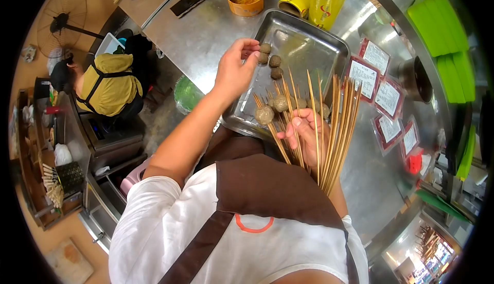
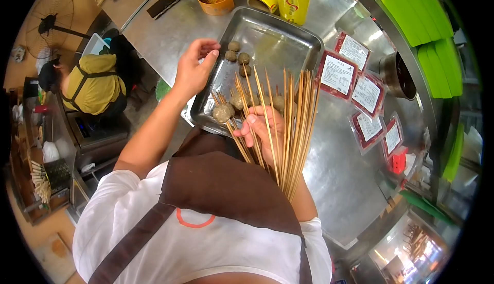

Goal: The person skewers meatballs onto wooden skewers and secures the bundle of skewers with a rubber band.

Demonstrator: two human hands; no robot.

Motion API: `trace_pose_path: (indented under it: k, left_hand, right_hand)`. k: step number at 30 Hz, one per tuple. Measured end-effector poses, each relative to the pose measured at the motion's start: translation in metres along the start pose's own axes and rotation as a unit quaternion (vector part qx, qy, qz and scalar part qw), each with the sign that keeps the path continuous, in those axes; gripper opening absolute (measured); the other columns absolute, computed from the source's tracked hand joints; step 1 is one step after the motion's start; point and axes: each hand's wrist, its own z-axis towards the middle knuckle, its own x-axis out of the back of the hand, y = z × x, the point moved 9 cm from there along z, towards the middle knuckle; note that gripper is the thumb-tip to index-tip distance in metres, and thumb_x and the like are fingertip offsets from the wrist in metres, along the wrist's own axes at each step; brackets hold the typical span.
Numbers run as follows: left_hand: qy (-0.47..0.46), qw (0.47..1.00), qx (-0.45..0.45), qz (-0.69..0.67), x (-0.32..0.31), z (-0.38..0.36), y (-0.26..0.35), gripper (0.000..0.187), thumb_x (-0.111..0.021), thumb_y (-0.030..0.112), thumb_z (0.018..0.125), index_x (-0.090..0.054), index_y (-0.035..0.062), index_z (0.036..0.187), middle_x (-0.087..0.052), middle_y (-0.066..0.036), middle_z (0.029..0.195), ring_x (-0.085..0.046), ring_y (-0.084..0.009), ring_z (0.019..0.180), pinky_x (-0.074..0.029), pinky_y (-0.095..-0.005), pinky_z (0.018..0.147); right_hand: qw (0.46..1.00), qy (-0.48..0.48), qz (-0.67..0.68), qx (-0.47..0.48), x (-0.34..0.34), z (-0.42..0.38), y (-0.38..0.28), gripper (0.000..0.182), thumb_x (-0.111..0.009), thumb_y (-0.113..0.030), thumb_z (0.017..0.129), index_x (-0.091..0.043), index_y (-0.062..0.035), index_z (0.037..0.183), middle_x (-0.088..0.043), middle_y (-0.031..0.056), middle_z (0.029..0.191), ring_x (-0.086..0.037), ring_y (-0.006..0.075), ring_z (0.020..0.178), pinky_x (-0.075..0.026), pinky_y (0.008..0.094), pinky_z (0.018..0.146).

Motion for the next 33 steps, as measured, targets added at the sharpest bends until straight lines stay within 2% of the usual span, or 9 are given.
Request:
trace_pose_path:
  k: [10, 14, 17, 18, 19, 20, 22, 28, 33]
  left_hand:
    - [-0.241, 0.827, -0.109, 0.496, -0.087, 0.021, -0.072, 0.029, -0.06, 0.013, 0.077, -0.057, 0.008, 0.105, -0.058, -0.014, 0.101, -0.06, -0.0337, 0.09, -0.049, -0.0394, 0.077]
    - [-0.268, 0.803, -0.1, 0.522, -0.095, 0.029, -0.075, 0.03, -0.058, 0.015, 0.08, -0.056, 0.0062, 0.109, -0.059, -0.017, 0.097, -0.061, -0.0341, 0.089, -0.049, -0.0396, 0.075]
    - [-0.226, 0.914, -0.084, 0.327, -0.071, 0.031, -0.052, 0.02, -0.052, 0.015, 0.087, -0.057, 0.0009, 0.099, -0.061, -0.014, 0.092, -0.062, -0.0237, 0.081, -0.049, -0.0337, 0.072]
    - [-0.214, 0.969, 0.034, 0.121, -0.058, 0.032, -0.058, 0.024, -0.049, 0.02, 0.091, -0.056, 0.0006, 0.102, -0.059, -0.01, 0.09, -0.059, -0.0211, 0.078, -0.048, -0.0332, 0.071]
    - [-0.186, 0.966, 0.152, -0.091, -0.049, 0.027, -0.063, 0.028, -0.047, 0.024, 0.094, -0.056, 0.0003, 0.106, -0.058, -0.007, 0.088, -0.057, -0.0185, 0.076, -0.048, -0.0327, 0.071]
    - [-0.185, 0.967, 0.154, -0.086, -0.042, 0.02, -0.053, 0.028, -0.047, 0.024, 0.094, -0.056, 0.0003, 0.106, -0.058, -0.007, 0.088, -0.057, -0.0185, 0.076, -0.048, -0.0327, 0.071]
    - [-0.191, 0.872, 0.225, -0.391, -0.039, -0.004, -0.027, 0.038, -0.039, 0.031, 0.098, -0.049, -0.0014, 0.113, -0.051, -0.004, 0.085, -0.049, -0.0165, 0.075, -0.044, -0.0318, 0.073]
    - [-0.188, 0.814, 0.218, -0.505, -0.036, -0.037, 0.012, 0.039, -0.033, 0.035, 0.098, -0.047, -0.0002, 0.11, -0.051, -0.006, 0.085, -0.047, -0.0167, 0.076, -0.039, -0.0312, 0.072]
    - [-0.183, 0.862, 0.165, -0.442, -0.037, -0.035, 0.024, 0.037, -0.033, 0.034, 0.099, -0.048, 0.0005, 0.108, -0.048, -0.005, 0.083, -0.042, -0.0154, 0.076, -0.037, -0.03, 0.073]
  right_hand:
    - [1.0, 0.024, -0.002, -0.011, 0.003, 0.002, 0.002, 0.014, -0.048, -0.012, 0.093, -0.048, -0.0003, 0.101, -0.053, 0.0055, 0.069, -0.043, 0.0085, 0.048, -0.053, 0.0301, 0.061]
    - [0.999, 0.029, -0.021, -0.017, 0.001, 0.002, 0.002, 0.016, -0.047, -0.013, 0.093, -0.048, 0.0017, 0.1, -0.051, 0.005, 0.068, -0.041, 0.0078, 0.048, -0.053, 0.0296, 0.061]
    - [0.999, 0.038, -0.025, -0.022, -0.001, 0.0, -0.003, 0.021, -0.046, -0.014, 0.094, -0.047, 0.004, 0.104, -0.05, 0.0046, 0.068, -0.041, 0.0074, 0.049, -0.053, 0.0294, 0.061]
    - [0.998, 0.042, -0.029, -0.029, -0.001, 0.001, -0.002, 0.022, -0.045, -0.014, 0.094, -0.047, 0.0045, 0.105, -0.049, 0.0045, 0.068, -0.041, 0.0074, 0.049, -0.053, 0.0294, 0.061]
    - [0.998, 0.042, -0.024, -0.029, -0.001, 0.001, -0.001, 0.022, -0.045, -0.014, 0.094, -0.047, 0.0045, 0.105, -0.049, 0.0045, 0.068, -0.041, 0.0074, 0.049, -0.053, 0.0294, 0.061]
    - [0.999, 0.033, -0.03, -0.026, -0.002, 0.002, 0.0, 0.022, -0.045, -0.014, 0.094, -0.046, 0.0051, 0.106, -0.049, 0.0045, 0.068, -0.041, 0.0073, 0.05, -0.053, 0.0294, 0.061]
    - [0.998, 0.023, -0.049, -0.022, -0.004, 0.003, 0.001, 0.021, -0.044, -0.013, 0.094, -0.046, 0.005, 0.105, -0.048, 0.0042, 0.067, -0.04, 0.007, 0.049, -0.052, 0.0298, 0.061]
    - [0.999, -0.016, -0.035, -0.014, -0.013, 0.001, -0.002, 0.015, -0.046, -0.009, 0.093, -0.046, 0.0024, 0.102, -0.046, 0.0037, 0.064, -0.038, 0.0068, 0.047, -0.05, 0.0293, 0.059]
    - [0.999, -0.019, -0.031, -0.022, -0.014, -0.001, -0.001, 0.013, -0.047, -0.008, 0.092, -0.046, 0.0011, 0.101, -0.045, 0.0034, 0.064, -0.035, 0.0063, 0.046, -0.046, 0.0271, 0.056]
